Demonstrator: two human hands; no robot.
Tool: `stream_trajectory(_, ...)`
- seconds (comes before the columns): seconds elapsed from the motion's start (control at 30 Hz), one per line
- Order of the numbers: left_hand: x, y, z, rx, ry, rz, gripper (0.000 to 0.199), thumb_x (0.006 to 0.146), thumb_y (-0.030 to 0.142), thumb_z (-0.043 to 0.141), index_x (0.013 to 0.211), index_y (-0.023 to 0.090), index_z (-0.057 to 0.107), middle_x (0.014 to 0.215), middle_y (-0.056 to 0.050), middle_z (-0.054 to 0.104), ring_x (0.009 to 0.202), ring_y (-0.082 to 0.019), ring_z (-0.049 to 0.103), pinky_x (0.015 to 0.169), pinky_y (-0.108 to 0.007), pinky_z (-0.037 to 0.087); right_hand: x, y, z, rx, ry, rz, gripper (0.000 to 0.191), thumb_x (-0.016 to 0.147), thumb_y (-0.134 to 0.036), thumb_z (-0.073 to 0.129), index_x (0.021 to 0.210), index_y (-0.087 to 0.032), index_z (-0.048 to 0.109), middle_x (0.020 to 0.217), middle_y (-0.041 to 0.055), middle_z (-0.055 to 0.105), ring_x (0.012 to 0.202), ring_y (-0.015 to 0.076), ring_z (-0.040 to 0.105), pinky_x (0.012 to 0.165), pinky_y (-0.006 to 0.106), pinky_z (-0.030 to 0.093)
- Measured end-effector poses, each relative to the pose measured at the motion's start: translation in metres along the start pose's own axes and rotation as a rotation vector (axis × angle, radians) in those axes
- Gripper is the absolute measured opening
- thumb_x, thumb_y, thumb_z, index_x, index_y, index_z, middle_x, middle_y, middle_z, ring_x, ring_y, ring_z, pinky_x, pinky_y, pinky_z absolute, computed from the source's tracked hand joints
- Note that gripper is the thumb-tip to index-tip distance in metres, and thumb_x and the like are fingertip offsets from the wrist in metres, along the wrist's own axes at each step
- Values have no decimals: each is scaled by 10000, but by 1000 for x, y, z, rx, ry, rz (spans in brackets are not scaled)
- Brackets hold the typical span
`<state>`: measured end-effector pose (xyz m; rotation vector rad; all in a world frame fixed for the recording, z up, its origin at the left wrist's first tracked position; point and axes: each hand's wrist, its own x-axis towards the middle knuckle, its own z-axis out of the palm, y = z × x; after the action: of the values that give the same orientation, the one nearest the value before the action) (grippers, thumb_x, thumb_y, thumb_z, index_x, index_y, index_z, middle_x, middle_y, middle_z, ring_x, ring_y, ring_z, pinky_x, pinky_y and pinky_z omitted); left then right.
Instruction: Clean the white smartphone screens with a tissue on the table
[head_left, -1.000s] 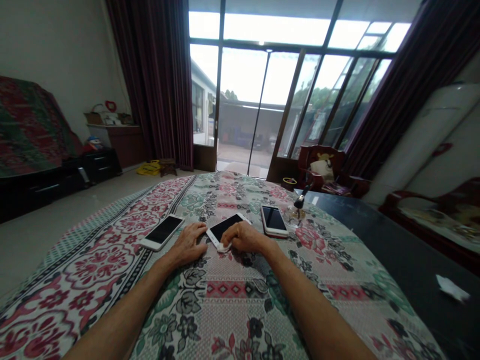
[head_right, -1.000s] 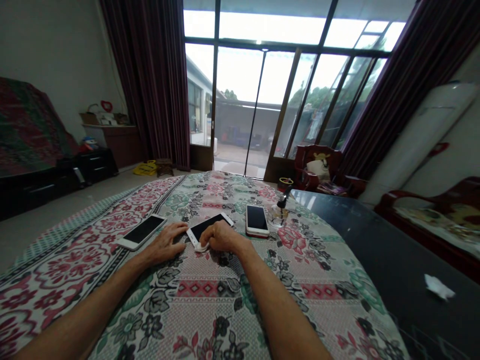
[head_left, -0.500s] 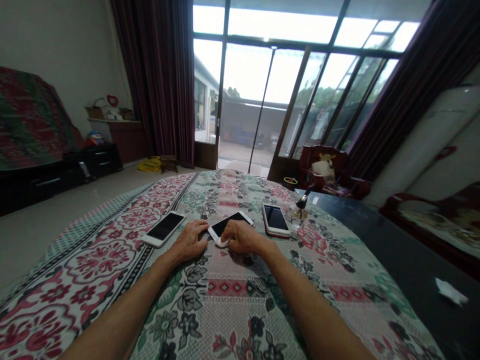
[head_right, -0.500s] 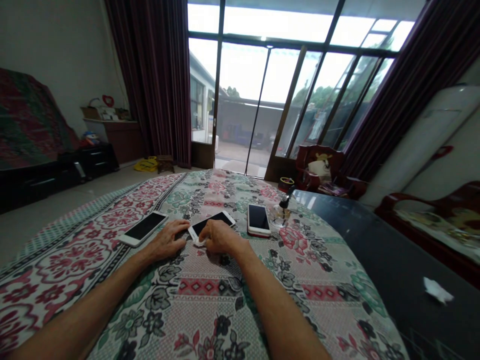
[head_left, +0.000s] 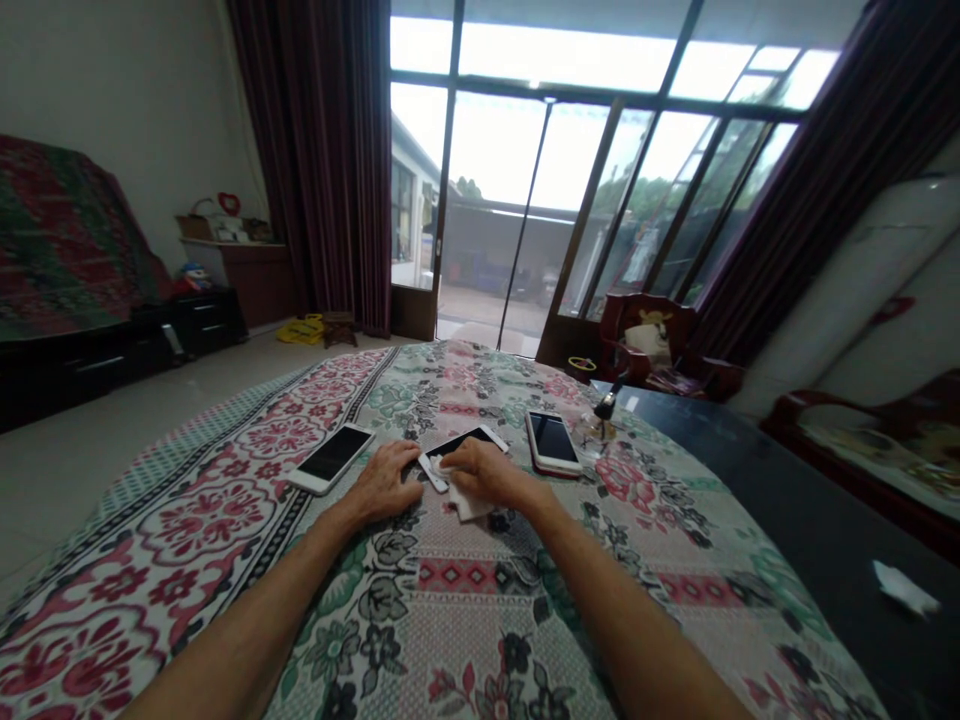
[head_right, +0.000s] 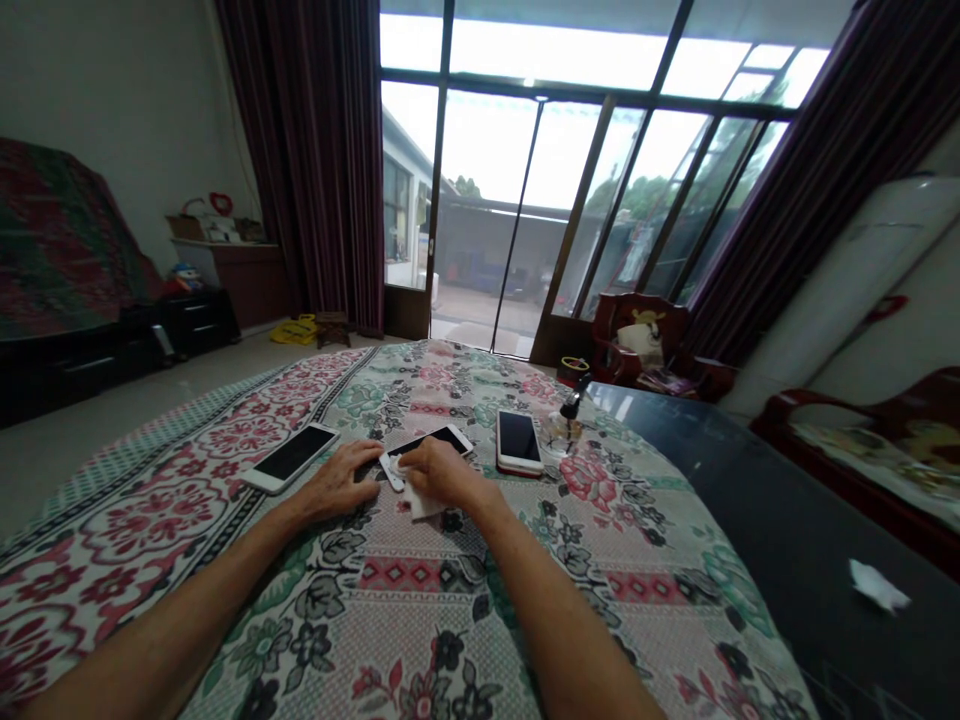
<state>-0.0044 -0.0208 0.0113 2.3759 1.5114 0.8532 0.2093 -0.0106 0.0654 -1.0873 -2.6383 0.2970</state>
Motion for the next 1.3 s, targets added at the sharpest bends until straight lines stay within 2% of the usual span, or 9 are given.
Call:
stream_trajectory(0.17, -1, -3, 0, 14, -51, 3, 579, 674, 421, 647, 1187, 153, 642, 1309, -144, 592, 1248, -345, 502, 1077, -467, 371, 1, -16, 8, -117, -56, 53, 181, 876, -167, 521, 861, -154, 701, 860, 69, 596, 781, 150, 529, 664, 229, 356)
stream_trajectory(0.37, 0, -9, 8, 70, -74, 7, 742, 691, 552, 674, 1284, 121, 566, 1399, -197, 511, 1313, -365, 438, 1104, -505, 313, -4, -23, 1, -148, -141, 25, 172, 869, -188, 507, 919, -143, 665, 993, 113, 580, 822, 170, 555, 714, 258, 407)
stream_trajectory(0.63, 5, -2, 16, 128, -3, 21, 634, 718, 513, 658, 1218, 130, 592, 1336, -174, 562, 1265, -346, 481, 1072, -475, 364, -2, -20, -2, -132, -207, 41, 205, 850, -167, 528, 1012, -146, 652, 1049, 125, 565, 894, 204, 571, 770, 296, 439)
stream_trajectory(0.73, 6, 1, 14, 135, 15, 52, 574, 707, 438, 641, 1174, 106, 610, 1280, -181, 589, 1215, -330, 521, 1060, -438, 390, -1, -24, 3, -116, -191, 93, 192, 863, -166, 508, 996, -139, 644, 1028, 116, 558, 865, 188, 560, 776, 295, 439)
stream_trajectory(0.83, 5, -2, 9, 126, 34, 47, 529, 676, 383, 631, 1135, 122, 624, 1229, -163, 613, 1182, -318, 548, 1056, -421, 403, -3, -34, 11, -108, -115, 121, 213, 874, -174, 479, 1036, -134, 611, 1047, 120, 541, 875, 189, 535, 777, 306, 441)
stream_trajectory(0.93, 3, -9, 2, 83, 22, 26, 556, 641, 379, 639, 1149, 156, 615, 1248, -137, 607, 1196, -310, 546, 1063, -425, 404, -6, -47, 21, -112, -35, 119, 226, 891, -193, 443, 1062, -145, 584, 1088, 124, 527, 922, 207, 504, 783, 325, 441)
stream_trajectory(1.07, 0, -15, -5, 56, -26, 35, 597, 659, 426, 631, 1176, 128, 602, 1303, -164, 574, 1235, -314, 524, 1081, -427, 390, -6, -55, 29, -112, 5, 129, 200, 872, -179, 468, 1014, -160, 608, 1097, 112, 526, 941, 206, 492, 776, 313, 433)
stream_trajectory(1.17, -1, -14, -7, 75, -53, 15, 638, 669, 459, 645, 1206, 119, 590, 1327, -167, 559, 1251, -321, 511, 1089, -437, 382, -3, -48, 25, -109, 9, 193, 219, 889, -203, 462, 983, -168, 656, 1073, 112, 541, 922, 210, 522, 744, 307, 432)
stream_trajectory(1.3, -1, -12, -8, 92, -63, 18, 648, 692, 484, 649, 1228, 126, 583, 1337, -156, 553, 1256, -308, 506, 1092, -418, 380, -2, -25, 8, -164, -23, 383, 269, 883, -182, 464, 953, -163, 723, 1040, 135, 583, 895, 215, 590, 750, 308, 441)
